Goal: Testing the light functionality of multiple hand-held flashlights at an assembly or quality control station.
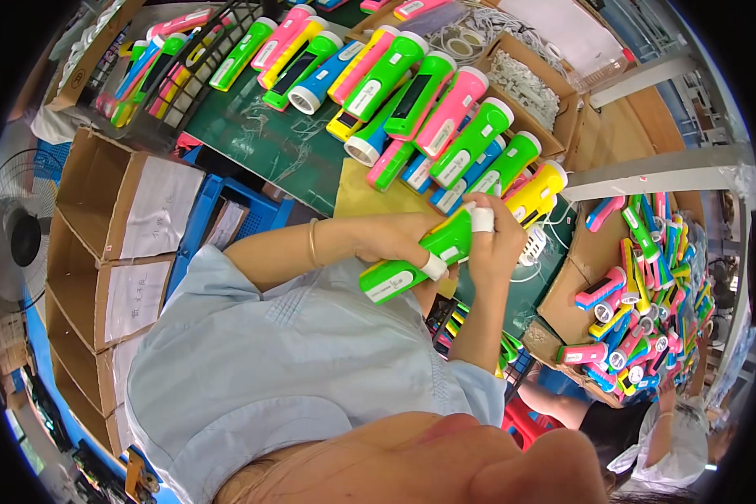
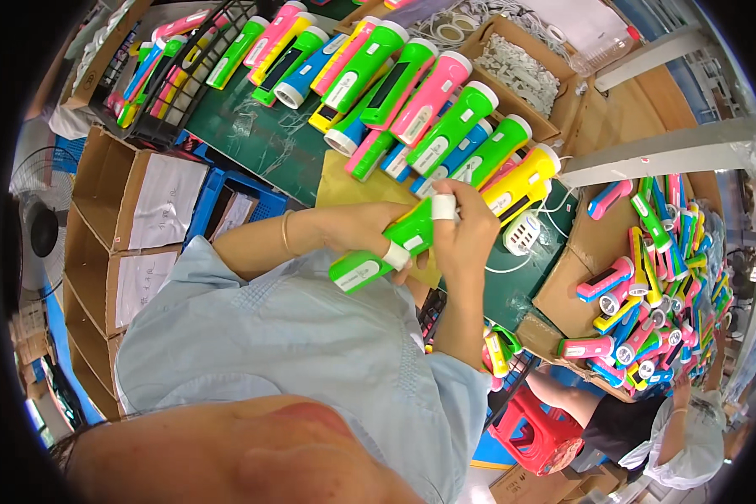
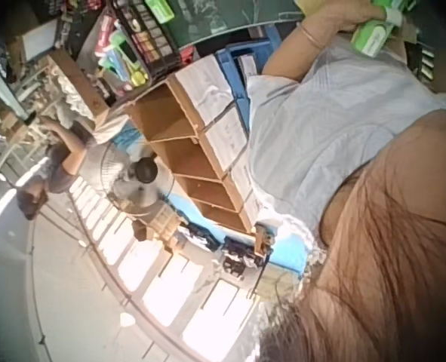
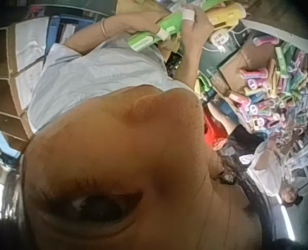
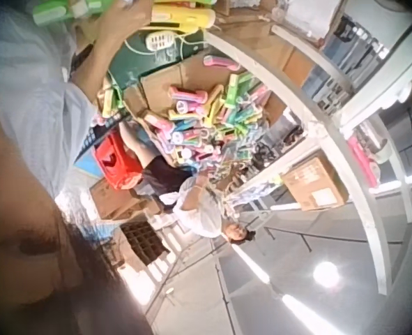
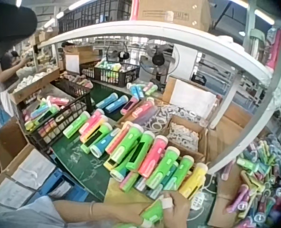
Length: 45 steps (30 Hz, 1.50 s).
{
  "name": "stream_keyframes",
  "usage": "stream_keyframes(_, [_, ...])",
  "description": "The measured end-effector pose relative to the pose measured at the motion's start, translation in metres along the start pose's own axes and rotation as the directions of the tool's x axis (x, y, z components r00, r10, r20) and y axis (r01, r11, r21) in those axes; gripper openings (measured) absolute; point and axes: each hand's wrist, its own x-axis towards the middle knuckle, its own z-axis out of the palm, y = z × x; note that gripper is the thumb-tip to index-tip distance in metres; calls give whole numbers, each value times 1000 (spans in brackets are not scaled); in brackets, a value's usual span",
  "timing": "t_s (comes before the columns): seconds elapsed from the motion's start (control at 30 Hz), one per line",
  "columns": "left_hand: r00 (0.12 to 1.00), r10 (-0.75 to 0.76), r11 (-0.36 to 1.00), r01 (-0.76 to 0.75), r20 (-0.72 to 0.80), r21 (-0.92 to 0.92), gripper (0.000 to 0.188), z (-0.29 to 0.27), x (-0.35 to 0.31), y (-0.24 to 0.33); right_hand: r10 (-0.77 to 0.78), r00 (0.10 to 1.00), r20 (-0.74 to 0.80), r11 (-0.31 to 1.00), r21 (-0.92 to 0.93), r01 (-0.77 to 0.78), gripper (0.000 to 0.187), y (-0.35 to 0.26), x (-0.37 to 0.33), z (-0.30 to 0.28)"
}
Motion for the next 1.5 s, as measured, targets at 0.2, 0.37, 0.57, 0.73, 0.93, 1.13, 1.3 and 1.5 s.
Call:
stream_keyframes(0.2, [957, 93, 830, -227, -273, -510, 30, -26, 14, 19, 416, 905, -94, 831, 443, -336, 26, 15, -13, -8])
stream_keyframes(0.37, [984, 21, 741, -133, -176, -658, 42, -33, 25, 20, 409, 910, -74, 841, 417, -344, 34, 22, -41, 12])
stream_keyframes(0.57, [886, 25, 899, -223, -462, -378, 32, -29, 32, 22, 449, 894, 6, 728, 578, -369, 26, 32, -55, 8])
stream_keyframes(0.73, [646, 614, 704, -189, -453, 685, 54, -45, 31, 68, 427, 900, 89, 640, 673, -370, 23, 27, -41, -16])
stream_keyframes(0.93, [308, 830, 464, 82, -465, 882, 72, -63, 41, 107, 500, 862, -84, 694, 635, -341, 18, 20, -15, -14])
stream_keyframes(1.13, [941, 207, 851, -308, -267, -426, 39, -76, 29, 101, 216, 964, -153, 831, 548, -99, 16, 7, 6, 0])
stream_keyframes(1.3, [920, 301, 862, -375, -250, -342, 37, -49, 31, 65, -336, 913, -231, 923, -275, 270, 18, -14, 16, 12])
stream_keyframes(1.5, [842, 335, 842, -469, -424, -266, 30, -32, 36, 57, -454, 838, 302, 855, 412, 314, 15, -40, 26, -19])
